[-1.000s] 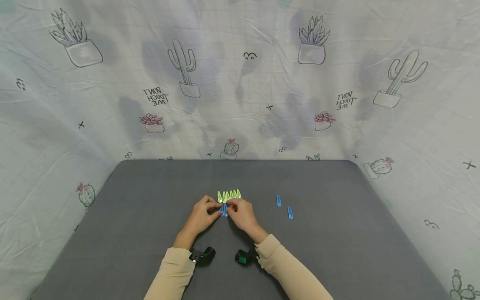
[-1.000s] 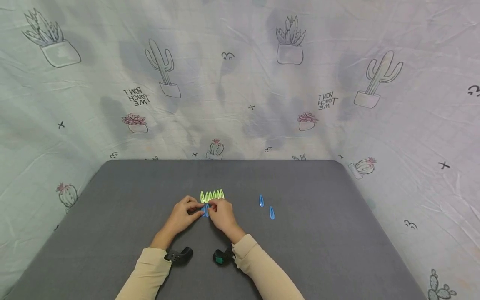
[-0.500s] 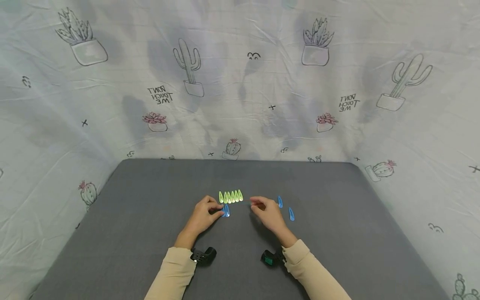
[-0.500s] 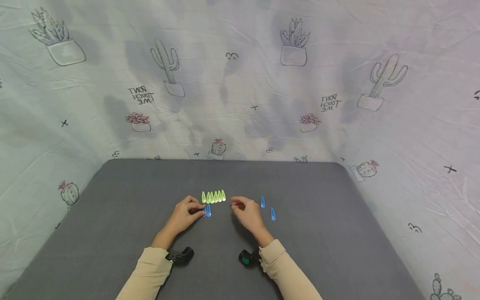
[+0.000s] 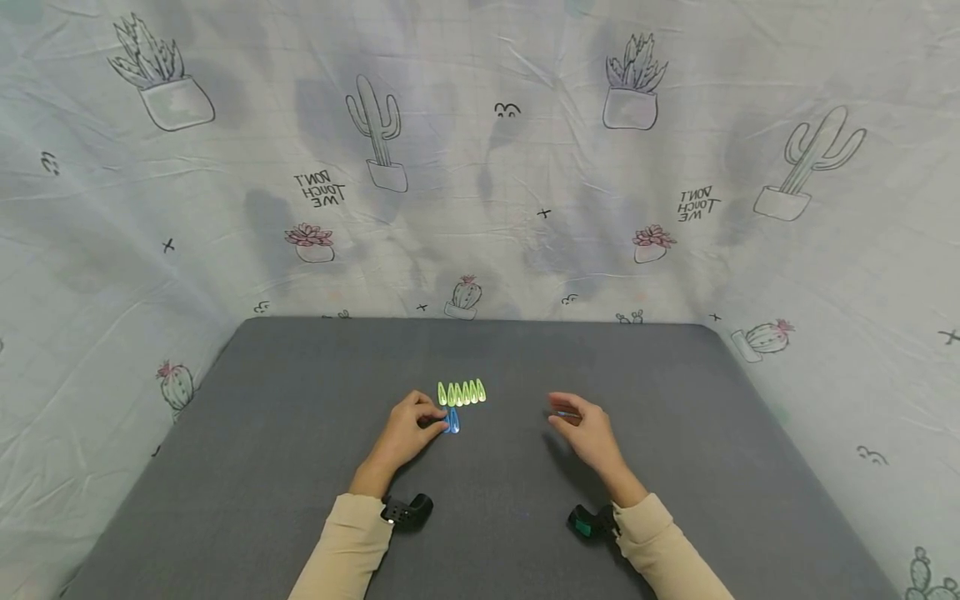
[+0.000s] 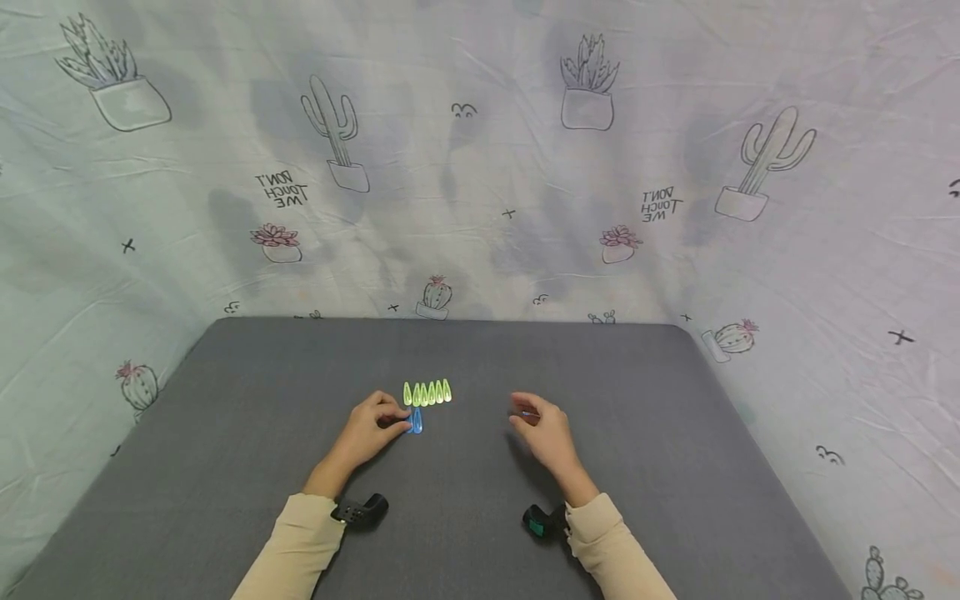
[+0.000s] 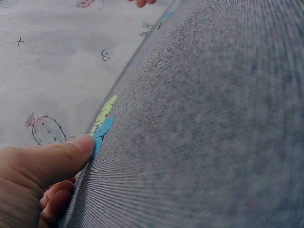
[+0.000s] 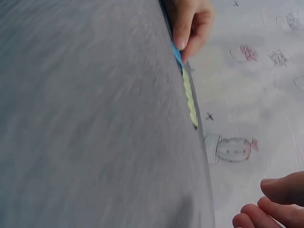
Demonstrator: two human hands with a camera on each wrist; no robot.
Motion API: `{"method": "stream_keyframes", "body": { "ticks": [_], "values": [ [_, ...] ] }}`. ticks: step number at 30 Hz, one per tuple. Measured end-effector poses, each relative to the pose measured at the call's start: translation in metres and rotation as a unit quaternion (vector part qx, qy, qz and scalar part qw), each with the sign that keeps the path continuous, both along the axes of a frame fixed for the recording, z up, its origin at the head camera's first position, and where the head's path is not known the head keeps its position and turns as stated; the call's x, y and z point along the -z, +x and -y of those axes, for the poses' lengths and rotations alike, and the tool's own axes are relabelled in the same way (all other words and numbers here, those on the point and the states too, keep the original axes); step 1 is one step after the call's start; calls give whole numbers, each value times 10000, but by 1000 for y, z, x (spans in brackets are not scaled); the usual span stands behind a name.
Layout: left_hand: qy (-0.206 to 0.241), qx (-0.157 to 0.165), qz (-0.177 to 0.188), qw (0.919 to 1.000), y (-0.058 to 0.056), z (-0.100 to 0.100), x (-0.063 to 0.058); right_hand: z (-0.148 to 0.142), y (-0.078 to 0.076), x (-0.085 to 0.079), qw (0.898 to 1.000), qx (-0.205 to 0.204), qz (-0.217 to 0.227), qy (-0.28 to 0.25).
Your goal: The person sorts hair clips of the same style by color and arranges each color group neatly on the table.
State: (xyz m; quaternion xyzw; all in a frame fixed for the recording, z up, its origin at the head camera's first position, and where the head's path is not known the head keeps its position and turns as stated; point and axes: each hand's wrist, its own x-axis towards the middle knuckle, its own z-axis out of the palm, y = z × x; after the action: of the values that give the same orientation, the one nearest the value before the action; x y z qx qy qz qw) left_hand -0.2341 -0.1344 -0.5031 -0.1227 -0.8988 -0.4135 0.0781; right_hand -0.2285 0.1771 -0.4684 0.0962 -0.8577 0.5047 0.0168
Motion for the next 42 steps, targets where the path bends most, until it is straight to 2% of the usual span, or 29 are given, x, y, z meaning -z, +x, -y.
{"method": "stream_keyframes", "body": {
  "ticks": [12,18,27,33,42],
  "values": [
    [4,23,-62,10000,-2,3,2,-27,8,12,9988,490,-28,-87],
    [-20,23,-18,10000,-2,3,3,-38,10,18,9956,922,140,-56],
    [-5,20,-61,10000,-4,3,3,-39,9,23,9945,981,69,363],
    [-38,7,-64,10000,-5,2,3,-38,6,24,9910,966,-46,923],
    [-39,43,-80,10000,-4,2,2,-33,-1,11,9840,986,280,1458]
  ]
}}
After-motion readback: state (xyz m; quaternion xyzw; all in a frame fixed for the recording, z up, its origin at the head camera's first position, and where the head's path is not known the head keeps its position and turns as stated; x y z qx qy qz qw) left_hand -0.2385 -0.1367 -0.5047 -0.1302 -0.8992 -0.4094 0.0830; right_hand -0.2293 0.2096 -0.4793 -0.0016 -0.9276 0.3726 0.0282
